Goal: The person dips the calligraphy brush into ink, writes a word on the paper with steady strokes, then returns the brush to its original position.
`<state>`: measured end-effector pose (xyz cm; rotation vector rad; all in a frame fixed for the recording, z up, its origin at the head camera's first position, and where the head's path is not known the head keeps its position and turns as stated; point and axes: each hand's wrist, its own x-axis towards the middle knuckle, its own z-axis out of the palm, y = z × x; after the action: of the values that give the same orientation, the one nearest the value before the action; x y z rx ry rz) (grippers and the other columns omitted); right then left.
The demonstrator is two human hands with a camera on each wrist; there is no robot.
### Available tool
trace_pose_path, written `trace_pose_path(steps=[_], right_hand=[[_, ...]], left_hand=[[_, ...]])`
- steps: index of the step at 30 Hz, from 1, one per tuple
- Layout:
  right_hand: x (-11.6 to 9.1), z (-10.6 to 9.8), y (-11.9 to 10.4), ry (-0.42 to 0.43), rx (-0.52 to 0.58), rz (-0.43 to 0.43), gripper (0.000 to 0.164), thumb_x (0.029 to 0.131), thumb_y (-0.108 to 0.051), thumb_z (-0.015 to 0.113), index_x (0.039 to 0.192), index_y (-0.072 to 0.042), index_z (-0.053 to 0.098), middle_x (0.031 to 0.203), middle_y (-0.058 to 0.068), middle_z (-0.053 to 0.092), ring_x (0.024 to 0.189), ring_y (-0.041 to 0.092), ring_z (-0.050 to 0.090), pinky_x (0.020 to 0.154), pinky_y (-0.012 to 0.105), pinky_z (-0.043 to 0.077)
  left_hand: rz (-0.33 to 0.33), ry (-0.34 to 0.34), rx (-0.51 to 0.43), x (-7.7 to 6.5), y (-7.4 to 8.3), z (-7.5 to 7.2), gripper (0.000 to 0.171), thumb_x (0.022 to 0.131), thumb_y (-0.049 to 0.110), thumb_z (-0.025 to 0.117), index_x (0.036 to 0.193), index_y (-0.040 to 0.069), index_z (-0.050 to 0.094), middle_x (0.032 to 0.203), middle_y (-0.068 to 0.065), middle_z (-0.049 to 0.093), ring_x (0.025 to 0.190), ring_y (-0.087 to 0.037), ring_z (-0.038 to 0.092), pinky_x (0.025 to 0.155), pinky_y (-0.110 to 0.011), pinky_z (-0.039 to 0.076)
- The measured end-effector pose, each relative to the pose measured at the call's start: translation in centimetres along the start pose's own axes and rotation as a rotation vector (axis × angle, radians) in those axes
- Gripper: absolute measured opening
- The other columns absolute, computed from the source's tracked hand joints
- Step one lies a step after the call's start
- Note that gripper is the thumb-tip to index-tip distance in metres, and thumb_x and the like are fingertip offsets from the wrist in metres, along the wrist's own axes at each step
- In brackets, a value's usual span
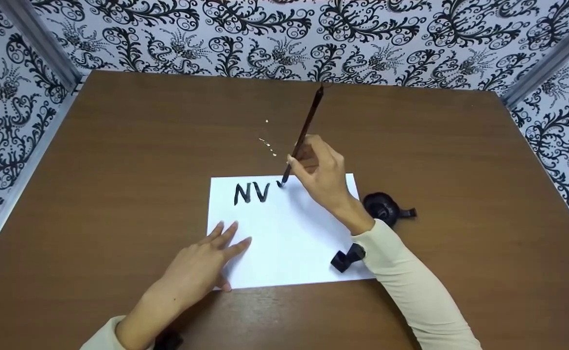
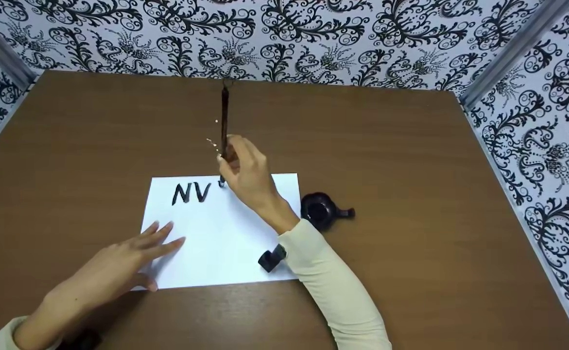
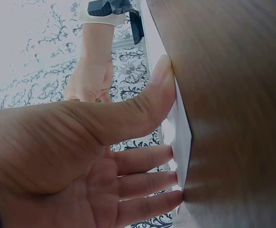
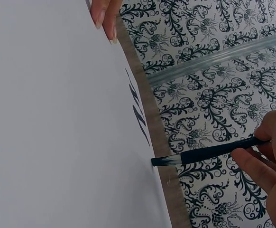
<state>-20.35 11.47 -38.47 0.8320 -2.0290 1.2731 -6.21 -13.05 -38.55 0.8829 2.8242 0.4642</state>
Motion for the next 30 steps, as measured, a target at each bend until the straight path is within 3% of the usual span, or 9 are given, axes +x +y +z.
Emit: trace_pose_path(steps=[10,30], right_hand=[[0.0,-0.1,-0.2,-0.033,0.021,0.026,0.018,0.085,-0.001,0.068,0.097,0.003,0.055,0.080,0.010,0.061,0.071,0.017,0.066,0.060,0.022,0.055],[0.2,-0.3,-1.1,-0.119,0.021,-0.032,0.022,0.081,0.006,0.068,0.100,0.001,0.058,0.082,0.009,0.062,0.071,0.017,0.067,0.058,0.023,0.055]], left_hand=[[0.031,0.017,0.010,0.0,-0.1,0.0,0.082,0.059,0.032,0.076,0.136,0.011,0.055,0.143,-0.023,0.041,0.128,-0.047,0.039,0.066,-0.050,0.055],[0.011,-0.002,0.015,0.1,0.0,-0.1,0.082,0.060,0.029,0.081,0.136,0.013,0.055,0.144,-0.021,0.040,0.129,-0.046,0.038,0.070,-0.050,0.055]])
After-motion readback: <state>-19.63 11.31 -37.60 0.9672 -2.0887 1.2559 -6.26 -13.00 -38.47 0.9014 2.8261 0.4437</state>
